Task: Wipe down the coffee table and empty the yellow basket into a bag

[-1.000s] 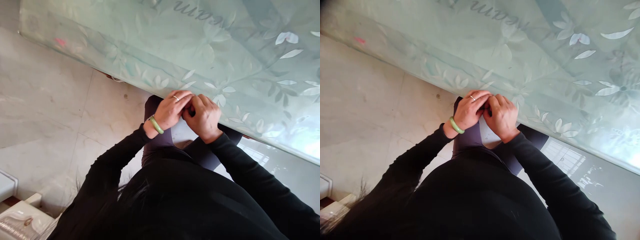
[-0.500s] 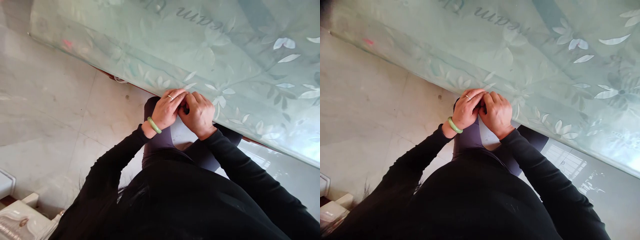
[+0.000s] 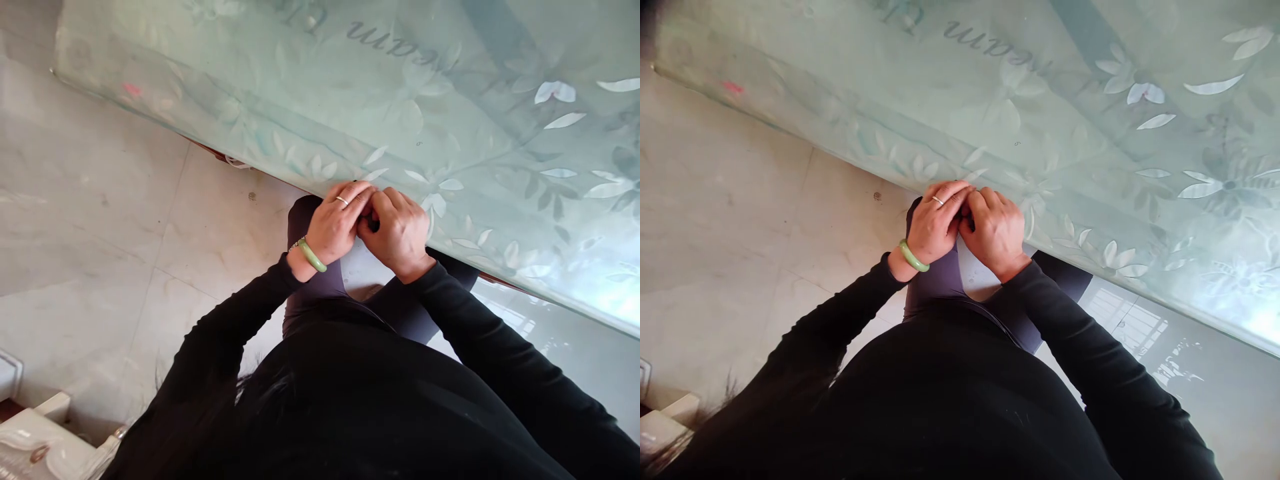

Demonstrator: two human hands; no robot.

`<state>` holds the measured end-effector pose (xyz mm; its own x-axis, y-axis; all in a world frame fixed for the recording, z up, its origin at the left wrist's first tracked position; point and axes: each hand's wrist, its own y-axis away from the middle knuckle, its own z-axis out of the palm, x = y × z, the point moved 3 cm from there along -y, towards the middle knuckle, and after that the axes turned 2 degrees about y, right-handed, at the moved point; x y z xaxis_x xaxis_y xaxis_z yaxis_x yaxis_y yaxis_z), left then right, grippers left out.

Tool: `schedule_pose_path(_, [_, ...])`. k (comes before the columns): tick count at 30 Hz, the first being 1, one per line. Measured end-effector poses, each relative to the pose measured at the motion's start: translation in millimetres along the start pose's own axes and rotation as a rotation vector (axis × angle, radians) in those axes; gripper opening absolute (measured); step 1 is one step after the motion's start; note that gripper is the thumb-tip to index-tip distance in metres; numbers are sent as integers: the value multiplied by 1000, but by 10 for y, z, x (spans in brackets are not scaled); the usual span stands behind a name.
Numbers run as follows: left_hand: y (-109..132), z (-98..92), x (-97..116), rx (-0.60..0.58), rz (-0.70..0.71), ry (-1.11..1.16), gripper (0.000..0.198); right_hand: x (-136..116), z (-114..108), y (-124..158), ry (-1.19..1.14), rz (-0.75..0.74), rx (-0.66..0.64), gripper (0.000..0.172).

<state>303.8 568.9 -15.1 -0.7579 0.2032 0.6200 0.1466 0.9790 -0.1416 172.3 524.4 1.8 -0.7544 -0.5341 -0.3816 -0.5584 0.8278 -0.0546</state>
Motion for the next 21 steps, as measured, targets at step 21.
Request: schedule_pose_path(21, [123,-280,-343,136,-92,-91,52,-288,190,-391,-95,-176,-98,17])
